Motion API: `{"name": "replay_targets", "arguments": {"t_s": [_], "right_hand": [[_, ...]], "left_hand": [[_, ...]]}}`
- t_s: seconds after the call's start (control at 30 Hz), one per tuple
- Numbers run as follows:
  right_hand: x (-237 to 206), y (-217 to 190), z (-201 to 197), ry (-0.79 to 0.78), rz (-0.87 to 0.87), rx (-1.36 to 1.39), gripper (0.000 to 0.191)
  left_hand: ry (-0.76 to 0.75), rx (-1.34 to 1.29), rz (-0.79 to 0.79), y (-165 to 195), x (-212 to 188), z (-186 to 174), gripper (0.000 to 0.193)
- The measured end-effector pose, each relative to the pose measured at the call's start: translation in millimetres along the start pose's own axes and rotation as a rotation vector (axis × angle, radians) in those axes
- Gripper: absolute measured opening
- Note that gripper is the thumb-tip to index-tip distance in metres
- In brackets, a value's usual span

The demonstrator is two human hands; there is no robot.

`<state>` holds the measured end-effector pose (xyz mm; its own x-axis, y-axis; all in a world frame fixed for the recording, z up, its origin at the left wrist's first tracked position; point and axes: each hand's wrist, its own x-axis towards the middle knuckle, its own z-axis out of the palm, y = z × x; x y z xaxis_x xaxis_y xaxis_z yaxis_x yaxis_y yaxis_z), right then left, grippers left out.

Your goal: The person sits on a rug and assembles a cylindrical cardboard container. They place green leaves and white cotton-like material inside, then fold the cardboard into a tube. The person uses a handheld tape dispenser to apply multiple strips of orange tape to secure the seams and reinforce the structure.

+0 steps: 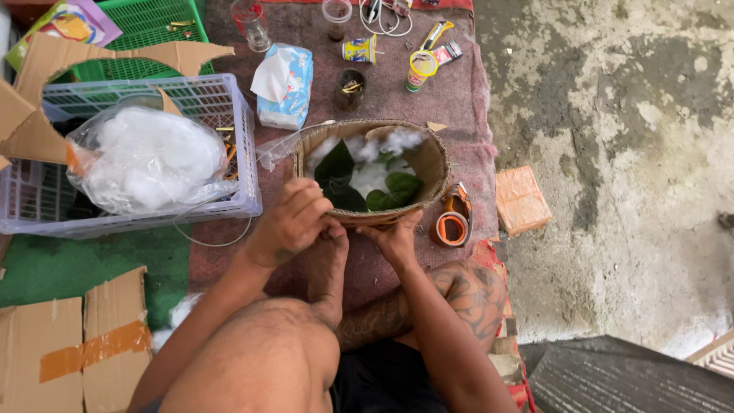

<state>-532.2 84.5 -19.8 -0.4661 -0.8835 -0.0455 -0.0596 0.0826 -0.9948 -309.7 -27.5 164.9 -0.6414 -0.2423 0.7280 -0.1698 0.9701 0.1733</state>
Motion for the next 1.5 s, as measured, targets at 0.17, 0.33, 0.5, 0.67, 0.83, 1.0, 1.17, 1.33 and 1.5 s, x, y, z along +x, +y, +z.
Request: {"name": "replay_targets", "arguments": {"t_s": [0.17, 0.33, 0.5, 0.67, 0.83, 1.0, 1.17, 1.33, 1.5], "right_hand": [[3, -11, 0, -0.012, -0.072, -0.072, 0.087], [1, -18, -1, 0.061, -0.092, -0.224, 0.093], [0, -16, -7, 0.013, -0.081, -0.198, 0.095], [-7, -19, -23, -0.078, 0.014, -0.304, 0.050], [-2, -15, -27, -0.098, 0.003, -0.400, 0.041], [10, -18, -33, -0.115, 0.063, -0.177, 0.096], [-14, -68, -45, 0.082, -0.205, -0.263, 0.114], [-41, -157, -49, 0.212, -0.664, -0.679, 0.085], [-30, -199, -3, 0.165, -0.772, -0.768, 0.040]], "left_hand": [[-0.006, 0.100, 0.004, 11, -9, 3, 0.031], [0.028, 0.040, -0.102, 10, -1, 4, 0.032], [0.003, 0.077, -0.075, 20, -1, -1, 0.032], [-0.020, -0.003, -0.128, 30, -4, -8, 0.031], [-0.031, 0.055, -0.203, 31, -3, -9, 0.026], [-0.072, 0.093, -0.173, 18, 6, -4, 0.031], [-0.045, 0.037, -0.212, 14, 5, -1, 0.034], [-0.023, 0.023, -0.250, 10, -3, 6, 0.036], [-0.046, 0.059, -0.255, 8, 5, 2, 0.036]]}}
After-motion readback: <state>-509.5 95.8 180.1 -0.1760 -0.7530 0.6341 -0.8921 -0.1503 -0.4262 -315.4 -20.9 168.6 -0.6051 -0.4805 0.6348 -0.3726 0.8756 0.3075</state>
